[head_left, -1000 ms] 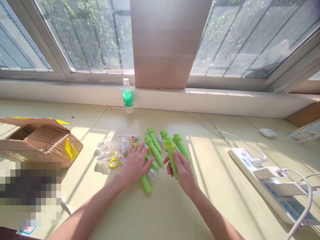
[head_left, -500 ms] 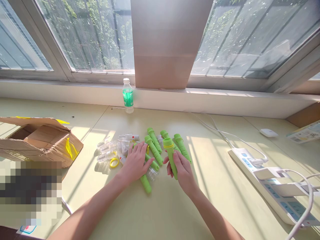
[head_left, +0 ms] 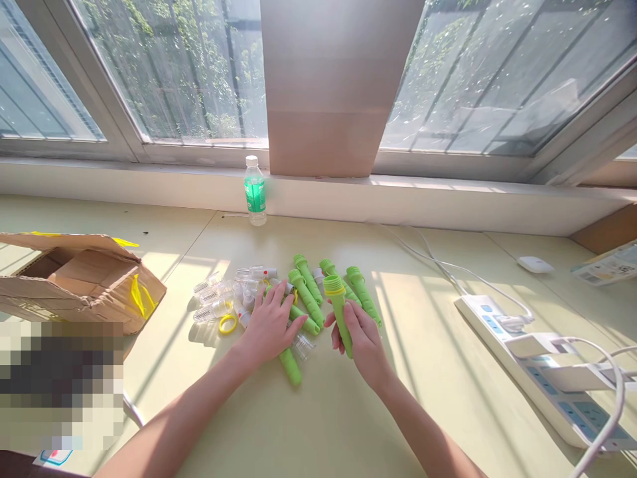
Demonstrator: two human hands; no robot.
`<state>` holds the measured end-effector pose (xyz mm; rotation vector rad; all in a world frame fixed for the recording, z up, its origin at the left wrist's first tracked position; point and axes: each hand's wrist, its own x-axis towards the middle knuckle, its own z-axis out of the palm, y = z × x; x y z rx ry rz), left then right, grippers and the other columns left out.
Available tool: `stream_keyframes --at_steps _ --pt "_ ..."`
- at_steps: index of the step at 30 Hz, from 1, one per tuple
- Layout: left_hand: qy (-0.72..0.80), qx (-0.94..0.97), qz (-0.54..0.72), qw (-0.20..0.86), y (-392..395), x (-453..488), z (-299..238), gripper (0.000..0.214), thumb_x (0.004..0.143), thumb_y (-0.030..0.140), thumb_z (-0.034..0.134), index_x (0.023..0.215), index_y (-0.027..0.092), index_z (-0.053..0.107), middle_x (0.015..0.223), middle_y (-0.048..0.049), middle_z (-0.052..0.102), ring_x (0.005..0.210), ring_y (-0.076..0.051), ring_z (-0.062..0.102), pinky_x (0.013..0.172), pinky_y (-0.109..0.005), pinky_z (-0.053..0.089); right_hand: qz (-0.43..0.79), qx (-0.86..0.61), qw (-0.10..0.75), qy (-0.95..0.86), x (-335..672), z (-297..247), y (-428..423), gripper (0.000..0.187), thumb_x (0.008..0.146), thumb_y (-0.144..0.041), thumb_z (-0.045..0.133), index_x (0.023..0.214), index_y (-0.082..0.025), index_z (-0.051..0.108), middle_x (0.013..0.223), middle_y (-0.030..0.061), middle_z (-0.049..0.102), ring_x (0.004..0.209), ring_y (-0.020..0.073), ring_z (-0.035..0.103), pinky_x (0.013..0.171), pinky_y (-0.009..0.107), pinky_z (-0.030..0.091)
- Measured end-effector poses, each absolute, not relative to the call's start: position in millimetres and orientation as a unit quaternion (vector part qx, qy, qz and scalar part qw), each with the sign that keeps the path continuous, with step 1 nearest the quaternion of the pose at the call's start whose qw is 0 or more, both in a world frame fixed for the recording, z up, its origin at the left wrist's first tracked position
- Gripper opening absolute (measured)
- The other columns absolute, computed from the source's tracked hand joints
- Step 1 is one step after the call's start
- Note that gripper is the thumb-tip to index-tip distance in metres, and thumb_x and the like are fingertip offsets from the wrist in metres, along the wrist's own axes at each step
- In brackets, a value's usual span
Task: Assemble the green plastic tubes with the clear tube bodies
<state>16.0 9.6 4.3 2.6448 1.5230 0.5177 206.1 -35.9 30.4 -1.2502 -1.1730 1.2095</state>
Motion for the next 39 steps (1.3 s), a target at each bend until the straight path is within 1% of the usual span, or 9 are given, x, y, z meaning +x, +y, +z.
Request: stream_keyframes --at_steps 10,15,18,22,26,30,34,36,39 --pt "0.502 0.852 0.143 0.025 9.4 14.7 10.7 0.043 0.096 0.049 0.034 0.121 0.023 0.056 0.146 -0.0120 0.045 0.126 -0.032 0.047 0.097 -0.056 0.042 0.501 -0.512 0.499 -0.487 205.7 30.4 -36.4 0.035 0.096 -0.054 0.039 0.086 -0.024 0.055 0.089 0.0044 0.066 0.047 0.0115 0.050 0.042 0.030 0.040" --pt "0.499 0.853 0.150 0.031 10.3 14.7 8.4 0.042 0.098 0.044 0.032 0.125 0.020 0.053 0.147 -0.0114 0.044 0.127 -0.031 0.046 0.102 -0.055 0.038 0.498 -0.516 0.495 -0.490 206.2 30.8 -36.4 0.037 0.095 -0.056 0.039 0.086 -0.025 0.055 0.087 0.0045 0.066 0.047 0.0125 0.049 0.042 0.031 0.041" --pt "0.497 0.852 0.162 0.031 10.2 14.9 7.9 0.042 0.097 0.043 0.034 0.127 0.019 0.050 0.142 -0.0135 0.047 0.127 -0.031 0.046 0.106 -0.056 0.034 0.499 -0.516 0.496 -0.489 206.3 31.7 -36.6 0.035 0.095 -0.056 0.039 0.086 -0.025 0.053 0.087 0.0041 0.066 0.047 0.0125 0.050 0.042 0.030 0.041" --pt "0.506 0.844 0.177 0.036 10.1 16.1 8.9 0.041 0.096 0.044 0.038 0.126 0.020 0.050 0.130 -0.0146 0.051 0.121 -0.031 0.049 0.103 -0.054 0.037 0.503 -0.513 0.497 -0.486 207.1 31.6 -36.6 0.034 0.095 -0.055 0.039 0.085 -0.025 0.052 0.088 0.0041 0.066 0.048 0.0125 0.050 0.042 0.030 0.040" --pt "0.512 0.840 0.178 0.024 12.0 17.5 10.9 0.041 0.094 0.046 0.040 0.127 0.022 0.049 0.131 -0.0149 0.047 0.118 -0.031 0.050 0.100 -0.052 0.040 0.501 -0.515 0.496 -0.488 207.3 30.5 -36.3 0.035 0.095 -0.056 0.039 0.086 -0.025 0.053 0.088 0.0046 0.066 0.048 0.0131 0.050 0.042 0.030 0.040" --pt "0.487 0.855 0.177 -0.005 19.9 15.7 17.5 0.033 0.096 0.039 0.037 0.117 0.021 0.055 0.126 -0.0137 0.052 0.117 -0.030 0.051 0.100 -0.049 0.040 0.502 -0.515 0.499 -0.483 207.2 30.7 -35.8 0.034 0.095 -0.056 0.040 0.088 -0.025 0.053 0.086 0.0041 0.066 0.048 0.0130 0.050 0.042 0.029 0.040" --pt "0.499 0.851 0.163 -0.024 34.2 11.4 25.8 0.027 0.095 0.035 0.042 0.110 0.021 0.059 0.122 -0.0140 0.058 0.117 -0.031 0.052 0.103 -0.053 0.037 0.502 -0.517 0.498 -0.483 207.8 30.7 -35.3 0.034 0.095 -0.056 0.039 0.092 -0.026 0.055 0.088 0.0045 0.066 0.048 0.0129 0.050 0.042 0.029 0.041" --pt "0.516 0.844 0.142 -0.026 42.2 9.9 28.9 0.028 0.092 0.035 0.047 0.114 0.020 0.057 0.123 -0.0153 0.058 0.117 -0.033 0.052 0.106 -0.056 0.033 0.501 -0.517 0.497 -0.484 207.9 29.8 -34.9 0.036 0.095 -0.057 0.039 0.092 -0.026 0.055 0.089 0.0048 0.067 0.048 0.0133 0.050 0.042 0.030 0.041" --pt "0.544 0.833 0.096 -0.014 53.2 9.8 32.7 0.039 0.090 0.036 0.050 0.125 0.018 0.051 0.123 -0.0170 0.059 0.116 -0.035 0.054 0.109 -0.059 0.026 0.501 -0.514 0.500 -0.484 207.8 28.4 -34.8 0.036 0.094 -0.058 0.039 0.092 -0.026 0.055 0.087 0.0047 0.067 0.047 0.0132 0.051 0.040 0.029 0.041"
